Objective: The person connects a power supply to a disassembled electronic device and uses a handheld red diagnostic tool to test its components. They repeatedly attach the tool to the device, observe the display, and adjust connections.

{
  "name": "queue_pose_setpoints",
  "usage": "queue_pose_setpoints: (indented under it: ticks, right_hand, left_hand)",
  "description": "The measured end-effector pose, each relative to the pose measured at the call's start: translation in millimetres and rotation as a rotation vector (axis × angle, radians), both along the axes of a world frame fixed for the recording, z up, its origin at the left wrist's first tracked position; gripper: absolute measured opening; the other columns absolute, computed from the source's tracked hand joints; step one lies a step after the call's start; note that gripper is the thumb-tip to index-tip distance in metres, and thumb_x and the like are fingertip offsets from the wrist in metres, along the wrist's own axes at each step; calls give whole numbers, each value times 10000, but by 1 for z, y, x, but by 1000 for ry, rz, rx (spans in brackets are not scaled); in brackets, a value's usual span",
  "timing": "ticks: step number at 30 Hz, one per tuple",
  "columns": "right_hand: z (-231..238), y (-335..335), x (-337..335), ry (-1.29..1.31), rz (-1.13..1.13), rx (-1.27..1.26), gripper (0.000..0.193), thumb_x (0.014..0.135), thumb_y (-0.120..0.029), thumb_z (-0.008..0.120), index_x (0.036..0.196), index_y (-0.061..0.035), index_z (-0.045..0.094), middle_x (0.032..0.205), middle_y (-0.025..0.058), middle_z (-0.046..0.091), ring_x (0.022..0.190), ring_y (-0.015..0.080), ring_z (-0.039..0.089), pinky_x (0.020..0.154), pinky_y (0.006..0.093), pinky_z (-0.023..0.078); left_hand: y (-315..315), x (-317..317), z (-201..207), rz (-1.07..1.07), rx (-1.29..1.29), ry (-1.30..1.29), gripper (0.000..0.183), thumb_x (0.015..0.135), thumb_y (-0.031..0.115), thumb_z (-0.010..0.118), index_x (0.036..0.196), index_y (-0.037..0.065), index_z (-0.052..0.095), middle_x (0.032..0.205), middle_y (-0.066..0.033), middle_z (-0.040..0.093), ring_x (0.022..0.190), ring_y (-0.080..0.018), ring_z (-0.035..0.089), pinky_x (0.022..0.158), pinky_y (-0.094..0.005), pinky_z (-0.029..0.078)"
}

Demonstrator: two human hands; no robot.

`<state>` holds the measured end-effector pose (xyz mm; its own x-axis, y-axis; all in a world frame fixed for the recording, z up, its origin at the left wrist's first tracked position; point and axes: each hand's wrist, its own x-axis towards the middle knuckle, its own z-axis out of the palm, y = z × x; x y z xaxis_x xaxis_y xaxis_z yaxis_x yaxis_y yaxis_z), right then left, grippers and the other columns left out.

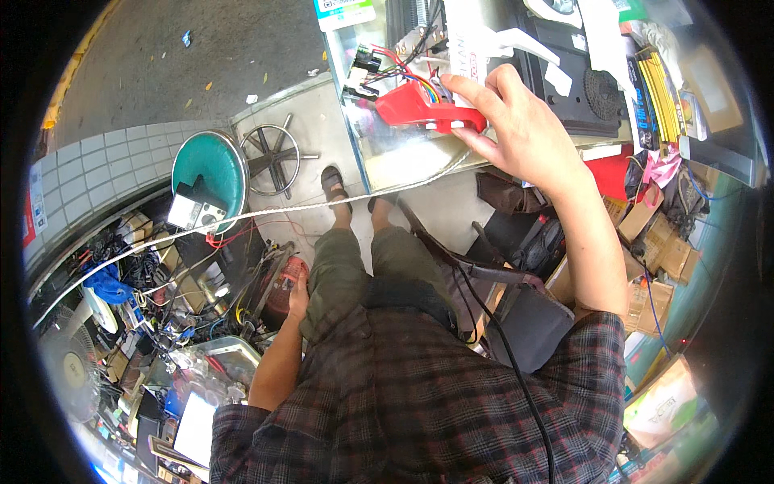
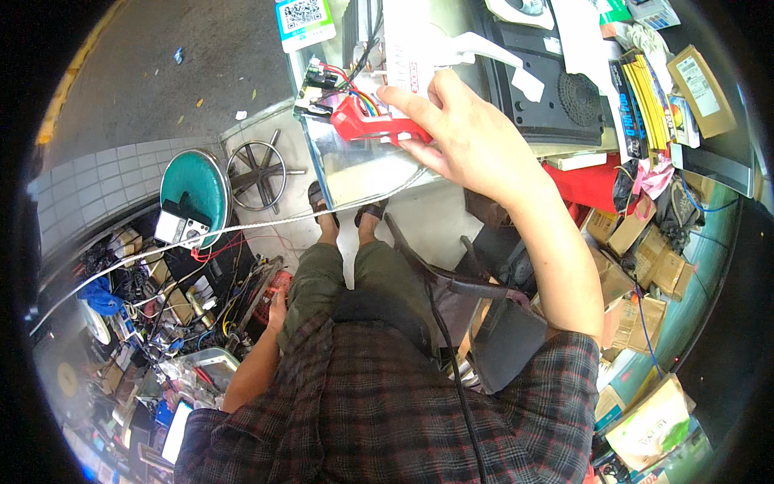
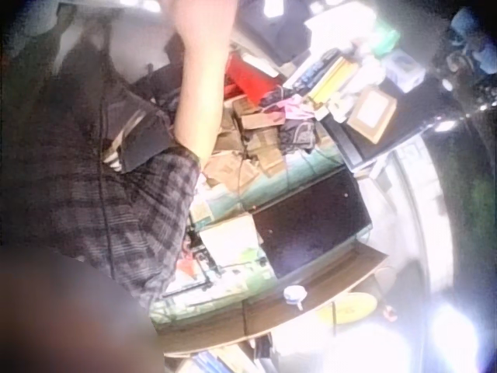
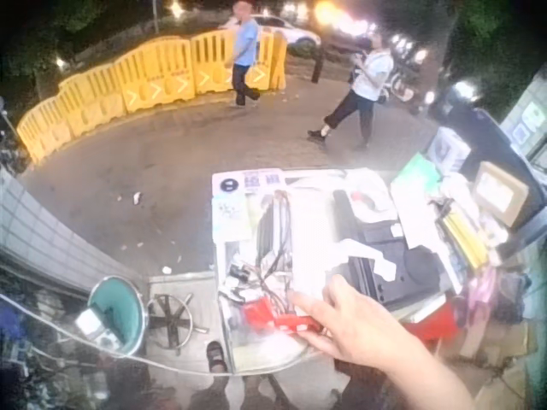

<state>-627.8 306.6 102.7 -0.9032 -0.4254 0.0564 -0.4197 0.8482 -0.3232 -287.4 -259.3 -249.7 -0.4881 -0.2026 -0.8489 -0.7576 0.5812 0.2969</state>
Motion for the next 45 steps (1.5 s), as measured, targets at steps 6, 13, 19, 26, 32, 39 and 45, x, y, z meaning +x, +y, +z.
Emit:
queue_pose_setpoints:
  ticks: [6,13,19,26,32,39,45]
  right_hand:
    - [-2,-1,2,0,-14,-6,682,894,-237,839,1515,-247,558,1055,121,514,877,321,664,788,438,575]
    - [-2,0,2,14,1,2,628,918,-254,818,1498,-259,576,1059,118,521,875,311,670,789,424,584]
    - [1,-2,2,-14,-16,2,644,911,-243,827,1503,-251,576,1067,119,519,898,316,673,810,436,582]
    - [3,-7,4,-33,-34,9,710,880,-150,853,1519,-187,548,1135,152,549,970,357,655,851,454,565]
    - [7,-13,7,-64,-81,32,720,885,-159,850,1532,-183,536,1160,161,557,1005,375,649,877,461,561]
    - [0,-9,14,5,-52,34,687,963,-282,784,1581,-279,485,1146,171,551,986,397,676,864,493,575]
    - [0,-16,16,92,-36,64,742,924,-265,813,1583,-300,475,1172,168,568,983,402,684,854,490,579]
  left_hand:
    - [6,-12,8,43,66,-138,806,1095,664,362,1589,42,501,1587,-284,519,1499,-433,457,1221,-430,351]
    - [25,-11,23,-98,-28,-56,797,1102,650,340,1535,10,536,1516,-350,534,1450,-502,469,1198,-495,370]
    - [21,3,22,-174,-10,-13,781,1103,639,355,1466,-11,591,1462,-353,572,1398,-514,510,1163,-515,401]
    - [26,6,49,50,-17,-14,766,1108,627,339,1378,-16,658,1412,-340,616,1372,-505,537,1141,-514,415]
    - [-8,14,20,-274,-12,13,481,1108,328,452,1476,40,564,1355,-309,619,1230,-526,608,1071,-547,480]
    - [-33,-23,-66,-239,205,179,466,1091,454,508,1309,59,626,1098,-133,649,976,-274,622,869,-405,516]
    - [-16,-45,-31,-308,140,155,615,1080,574,521,1287,15,671,1171,-243,696,1094,-376,656,969,-445,511]
